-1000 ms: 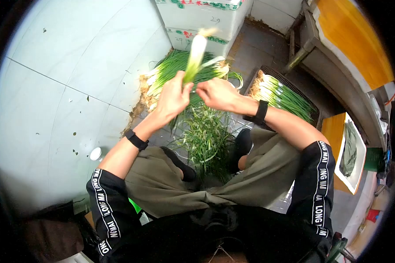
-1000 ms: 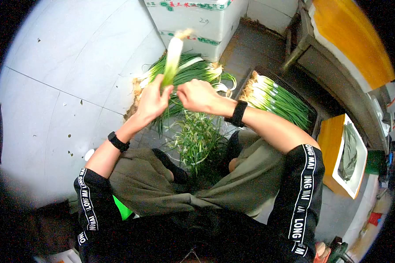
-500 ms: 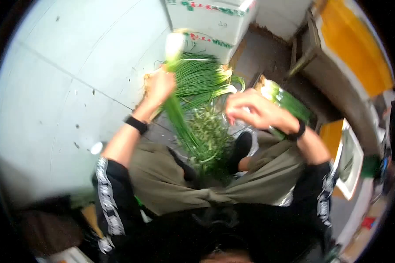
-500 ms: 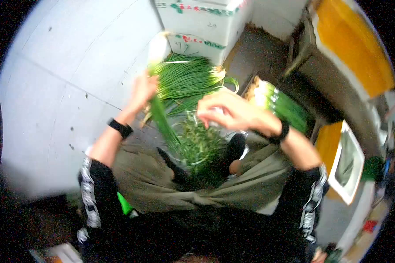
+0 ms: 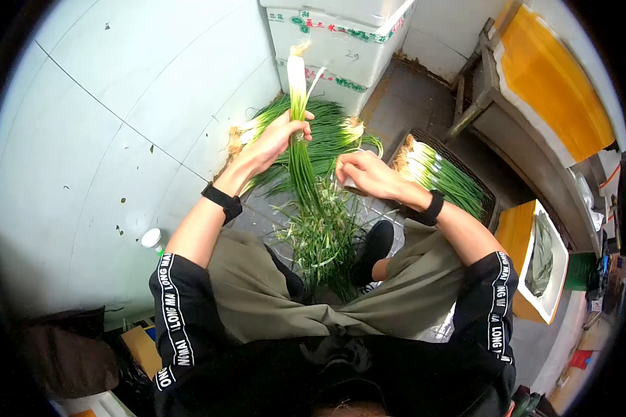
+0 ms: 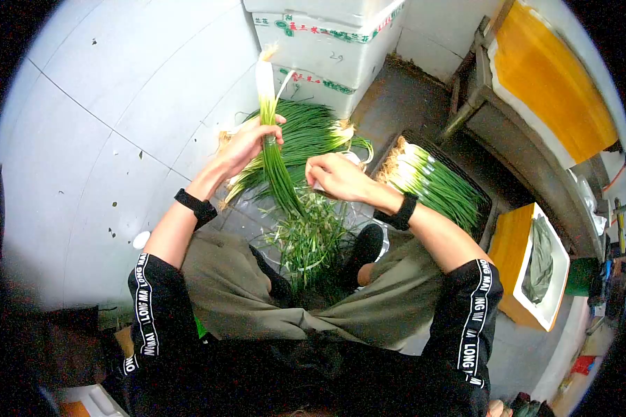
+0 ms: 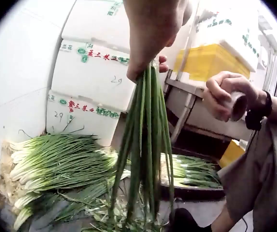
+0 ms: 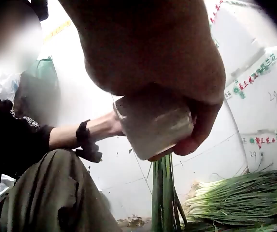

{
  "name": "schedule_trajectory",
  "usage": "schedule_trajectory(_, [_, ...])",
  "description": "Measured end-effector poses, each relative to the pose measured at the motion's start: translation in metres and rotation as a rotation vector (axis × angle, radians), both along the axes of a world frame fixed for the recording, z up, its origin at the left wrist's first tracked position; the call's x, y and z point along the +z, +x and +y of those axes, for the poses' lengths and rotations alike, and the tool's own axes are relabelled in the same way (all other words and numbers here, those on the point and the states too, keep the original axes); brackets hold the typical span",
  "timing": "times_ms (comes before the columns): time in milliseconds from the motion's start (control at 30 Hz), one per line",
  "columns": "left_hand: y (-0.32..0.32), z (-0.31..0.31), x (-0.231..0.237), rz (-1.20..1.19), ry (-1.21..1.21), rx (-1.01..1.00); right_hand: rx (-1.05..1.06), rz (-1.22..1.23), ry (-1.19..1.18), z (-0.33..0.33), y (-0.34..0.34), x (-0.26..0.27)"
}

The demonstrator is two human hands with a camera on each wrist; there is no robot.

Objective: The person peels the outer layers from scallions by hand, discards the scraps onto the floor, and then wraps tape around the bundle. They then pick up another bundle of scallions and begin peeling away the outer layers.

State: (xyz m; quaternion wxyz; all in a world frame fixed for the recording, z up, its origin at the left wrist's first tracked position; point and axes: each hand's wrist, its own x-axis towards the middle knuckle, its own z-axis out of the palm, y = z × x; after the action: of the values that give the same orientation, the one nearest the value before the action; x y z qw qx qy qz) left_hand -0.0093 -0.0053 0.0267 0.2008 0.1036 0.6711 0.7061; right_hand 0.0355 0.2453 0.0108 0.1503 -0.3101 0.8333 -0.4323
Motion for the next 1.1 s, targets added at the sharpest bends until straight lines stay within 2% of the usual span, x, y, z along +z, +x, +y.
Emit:
schedule_trajectory(33, [-0.002,-0.004,-0.004,-0.116,0.175,-0.027,-0.003,0.000,0.001,-0.002,-0.003,-0.003])
schedule_trajectory(100, [-0.004,-0.008,-0.007,-0.143,0.201,-0.059,-0.076,-0.013,0.061,-0.010,-0.005,-0.001])
schedule_trajectory(167, [0.000,-0.011,-0.010,0.007,0.025,-0.039,-0.129,-0.092,0.112,-0.017,-0.003,0.010])
schedule_trajectory(300, [0.003,-0.013,-0.010,0.092,-0.091,-0.058,-0.154,0.008,0.016,-0.021,-0.017,0.001])
schedule_trajectory(367, [0.001,-0.011,-0.017,0.093,-0.111,-0.058,-0.259,0.282,-0.139,-0.026,-0.023,-0.004])
schedule_trajectory(400, [0.001,-0.009,-0.019,0.102,-0.144,-0.079,-0.327,0.175,-0.113,-0.027,-0.026,0.007])
schedule_trajectory(500, [0.009,0.004,-0.014,0.108,-0.195,-0.117,-0.399,-0.163,-0.335,-0.024,-0.044,0.014])
schedule_trajectory(567, [0.012,0.012,-0.012,0.126,-0.196,-0.163,-0.424,-0.199,-0.478,-0.021,-0.052,0.012])
schedule_trajectory(667, [0.014,0.017,-0.017,0.088,-0.160,-0.213,-0.474,-0.327,-0.558,-0.016,-0.053,0.016])
schedule_trajectory(733, [0.013,0.019,-0.018,0.086,-0.133,-0.217,-0.474,-0.033,-0.471,-0.018,-0.051,0.017])
schedule_trajectory(767, [0.012,0.020,-0.018,0.075,-0.135,-0.231,-0.478,-0.037,-0.473,-0.018,-0.049,0.017])
schedule_trajectory(867, [0.012,0.024,-0.016,0.059,-0.148,-0.259,-0.485,0.554,-0.252,-0.017,-0.046,0.018])
schedule_trajectory(900, [0.012,0.025,-0.017,0.060,-0.153,-0.267,-0.489,0.552,-0.251,-0.016,-0.044,0.020])
schedule_trajectory(967, [0.013,0.029,-0.019,0.073,-0.161,-0.297,-0.433,0.592,-0.067,-0.013,-0.040,0.027])
schedule_trajectory(1100, [0.013,0.036,-0.024,0.057,-0.136,-0.329,-0.375,0.437,-0.123,-0.008,-0.050,0.016])
